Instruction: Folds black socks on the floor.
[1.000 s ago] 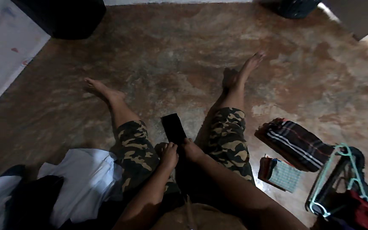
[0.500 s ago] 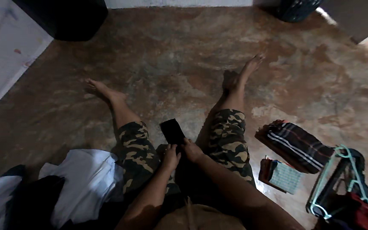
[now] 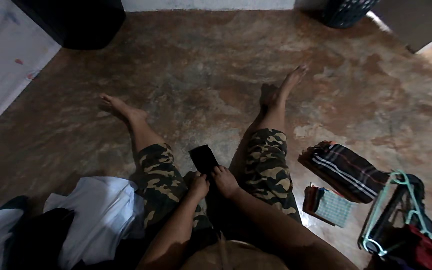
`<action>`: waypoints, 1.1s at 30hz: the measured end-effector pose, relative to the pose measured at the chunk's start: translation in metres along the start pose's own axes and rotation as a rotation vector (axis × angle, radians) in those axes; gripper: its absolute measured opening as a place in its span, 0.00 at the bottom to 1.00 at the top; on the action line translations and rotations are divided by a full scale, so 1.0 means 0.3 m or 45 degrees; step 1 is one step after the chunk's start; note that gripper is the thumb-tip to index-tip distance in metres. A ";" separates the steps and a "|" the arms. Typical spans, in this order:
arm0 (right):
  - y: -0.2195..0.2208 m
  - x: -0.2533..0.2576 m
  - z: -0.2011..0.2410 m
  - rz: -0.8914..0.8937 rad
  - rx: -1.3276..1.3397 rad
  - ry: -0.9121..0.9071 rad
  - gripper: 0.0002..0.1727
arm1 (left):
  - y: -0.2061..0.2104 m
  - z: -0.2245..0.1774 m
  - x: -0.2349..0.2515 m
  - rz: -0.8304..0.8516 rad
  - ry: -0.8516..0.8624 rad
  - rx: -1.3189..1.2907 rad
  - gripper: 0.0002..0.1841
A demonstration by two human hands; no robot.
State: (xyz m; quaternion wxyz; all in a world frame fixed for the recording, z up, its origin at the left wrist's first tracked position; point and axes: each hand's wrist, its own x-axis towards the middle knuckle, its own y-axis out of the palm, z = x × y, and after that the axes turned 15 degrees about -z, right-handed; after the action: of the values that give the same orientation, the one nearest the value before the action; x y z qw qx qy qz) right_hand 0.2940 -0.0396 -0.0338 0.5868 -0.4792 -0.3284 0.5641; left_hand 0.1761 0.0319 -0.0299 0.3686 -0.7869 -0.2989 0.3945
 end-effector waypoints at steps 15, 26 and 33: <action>-0.041 -0.028 0.047 0.085 -0.115 0.044 0.29 | -0.007 -0.003 -0.004 -0.011 0.118 0.028 0.29; -0.028 -0.025 -0.001 0.080 0.283 0.175 0.28 | -0.017 0.017 -0.008 -0.055 -0.017 -0.181 0.30; -0.007 -0.026 -0.009 0.018 0.105 0.166 0.29 | 0.009 0.029 0.013 -0.040 0.125 -0.114 0.26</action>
State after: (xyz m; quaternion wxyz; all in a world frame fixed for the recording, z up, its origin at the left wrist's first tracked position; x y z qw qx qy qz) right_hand 0.2959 -0.0476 -0.0315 0.6221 -0.4926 -0.2627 0.5489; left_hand 0.1714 0.0364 -0.0374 0.3535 -0.8161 -0.3102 0.3359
